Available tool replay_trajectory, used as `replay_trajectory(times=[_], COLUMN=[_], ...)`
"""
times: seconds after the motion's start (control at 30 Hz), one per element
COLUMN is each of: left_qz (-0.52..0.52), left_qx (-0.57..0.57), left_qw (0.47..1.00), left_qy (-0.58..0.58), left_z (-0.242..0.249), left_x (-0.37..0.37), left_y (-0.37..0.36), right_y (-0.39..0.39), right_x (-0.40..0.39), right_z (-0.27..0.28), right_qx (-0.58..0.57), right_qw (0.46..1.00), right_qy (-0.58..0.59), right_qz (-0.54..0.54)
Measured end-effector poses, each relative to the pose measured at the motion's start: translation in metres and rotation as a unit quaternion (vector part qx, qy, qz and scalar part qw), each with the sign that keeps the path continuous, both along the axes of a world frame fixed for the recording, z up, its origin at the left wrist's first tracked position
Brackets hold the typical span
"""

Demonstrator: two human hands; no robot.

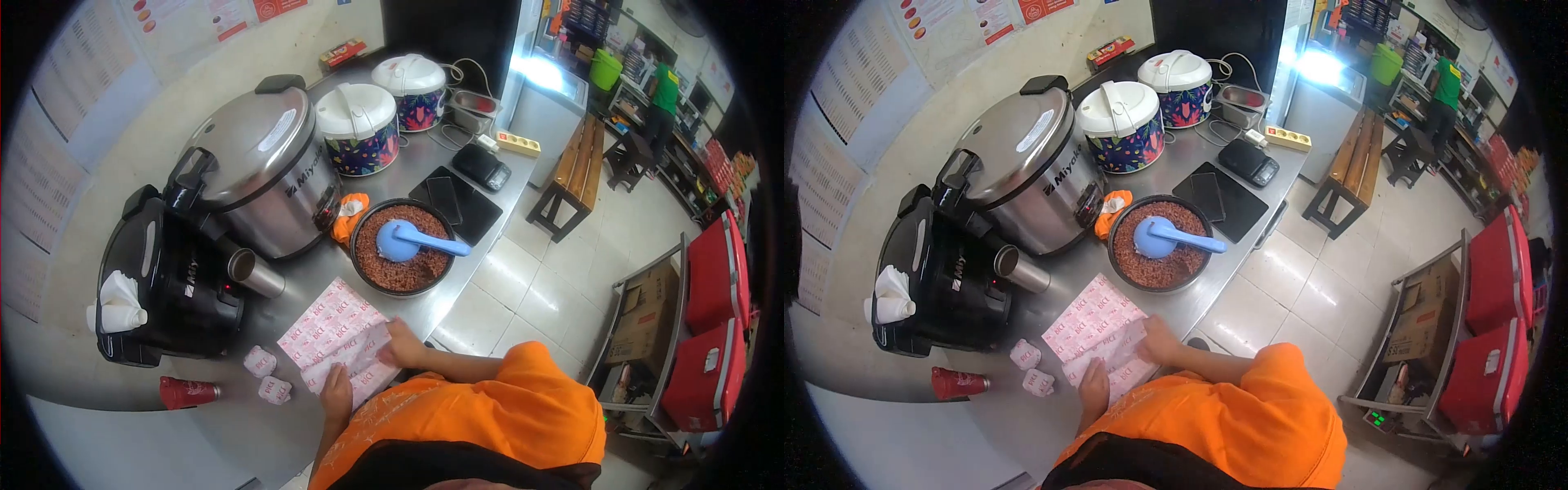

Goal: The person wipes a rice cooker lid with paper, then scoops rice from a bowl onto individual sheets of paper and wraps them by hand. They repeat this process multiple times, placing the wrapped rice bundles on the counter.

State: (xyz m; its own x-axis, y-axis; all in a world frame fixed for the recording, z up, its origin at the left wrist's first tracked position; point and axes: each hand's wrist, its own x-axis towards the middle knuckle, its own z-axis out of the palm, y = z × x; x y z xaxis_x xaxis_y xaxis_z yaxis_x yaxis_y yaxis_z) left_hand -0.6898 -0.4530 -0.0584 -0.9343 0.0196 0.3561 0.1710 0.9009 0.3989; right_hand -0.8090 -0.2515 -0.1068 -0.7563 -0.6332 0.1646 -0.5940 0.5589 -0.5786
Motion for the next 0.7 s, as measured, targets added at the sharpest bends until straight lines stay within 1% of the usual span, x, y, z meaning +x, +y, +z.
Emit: replay_trajectory(times=[0.03, 0.07, 0.13, 0.17, 0.2, 0.23, 0.27, 0.33, 0.37, 0.4, 0.43, 0.47, 0.5, 0.53, 0.6, 0.63, 0.7], left_qz=[0.002, 0.000, -0.001, -0.016, -0.032, -0.032, -0.028, -0.027, 0.006, 0.039, 0.037, 0.042, 0.047, 0.045, 0.085, 0.086, 0.051], left_qx=[-0.002, 0.000, 0.000, -0.025, -0.050, -0.051, -0.049, -0.050, 0.010, 0.070, 0.069, 0.037, 0.006, 0.006, 0.013, 0.013, 0.002], left_qw=[1.000, 1.000, 1.000, 0.999, 0.997, 0.997, 0.998, 0.998, 0.999, 0.995, 0.995, 0.997, 0.998, 0.998, 0.988, 0.989, 0.993], left_qy=[0.001, -0.014, -0.030, -0.036, -0.042, -0.042, -0.042, -0.040, -0.049, -0.056, -0.055, -0.050, -0.046, -0.046, -0.124, -0.124, -0.108], left_z=[-0.002, -0.005, -0.003, 0.001, 0.003, 0.001, -0.003, -0.007, -0.010, -0.013, -0.019, -0.026, -0.026, -0.026, -0.024, -0.024, -0.032], left_x=[0.002, 0.003, 0.003, 0.003, 0.003, 0.003, 0.004, 0.010, 0.016, 0.020, 0.026, 0.031, 0.031, 0.030, 0.025, 0.020, 0.006], left_y=[0.000, 0.001, 0.002, 0.002, 0.002, 0.001, -0.001, -0.004, -0.006, -0.008, -0.013, -0.020, -0.024, -0.027, -0.035, -0.041, -0.054], right_y=[0.000, 0.000, -0.003, -0.009, -0.019, -0.024, -0.025, -0.027, -0.020, -0.015, -0.010, -0.007, -0.006, -0.005, -0.005, -0.008, -0.020], right_x=[-0.001, -0.002, 0.000, 0.007, 0.012, 0.015, 0.018, 0.023, 0.021, 0.017, 0.016, 0.014, 0.011, 0.009, 0.002, -0.002, -0.014], right_z=[0.011, 0.022, 0.045, 0.058, 0.073, 0.080, 0.071, 0.047, 0.039, 0.034, 0.027, 0.020, 0.017, 0.014, 0.011, 0.021, 0.043], right_qx=[-0.066, -0.067, -0.078, -0.080, -0.093, -0.104, -0.105, 0.004, -0.013, -0.014, -0.005, 0.003, -0.007, -0.006, 0.032, 0.032, 0.138], right_qw=[0.986, 0.987, 0.996, 0.996, 0.989, 0.971, 0.971, 0.971, 0.971, 0.971, 0.980, 0.987, 0.986, 0.986, 0.985, 0.985, 0.984], right_qy=[-0.117, -0.116, 0.042, 0.041, 0.081, 0.121, 0.121, 0.079, 0.127, 0.131, 0.099, 0.066, 0.104, 0.105, 0.097, 0.097, 0.053], right_qz=[-0.095, -0.093, -0.011, -0.010, 0.086, 0.181, 0.180, 0.225, 0.202, 0.199, 0.172, 0.145, 0.131, 0.130, 0.136, 0.136, 0.101])
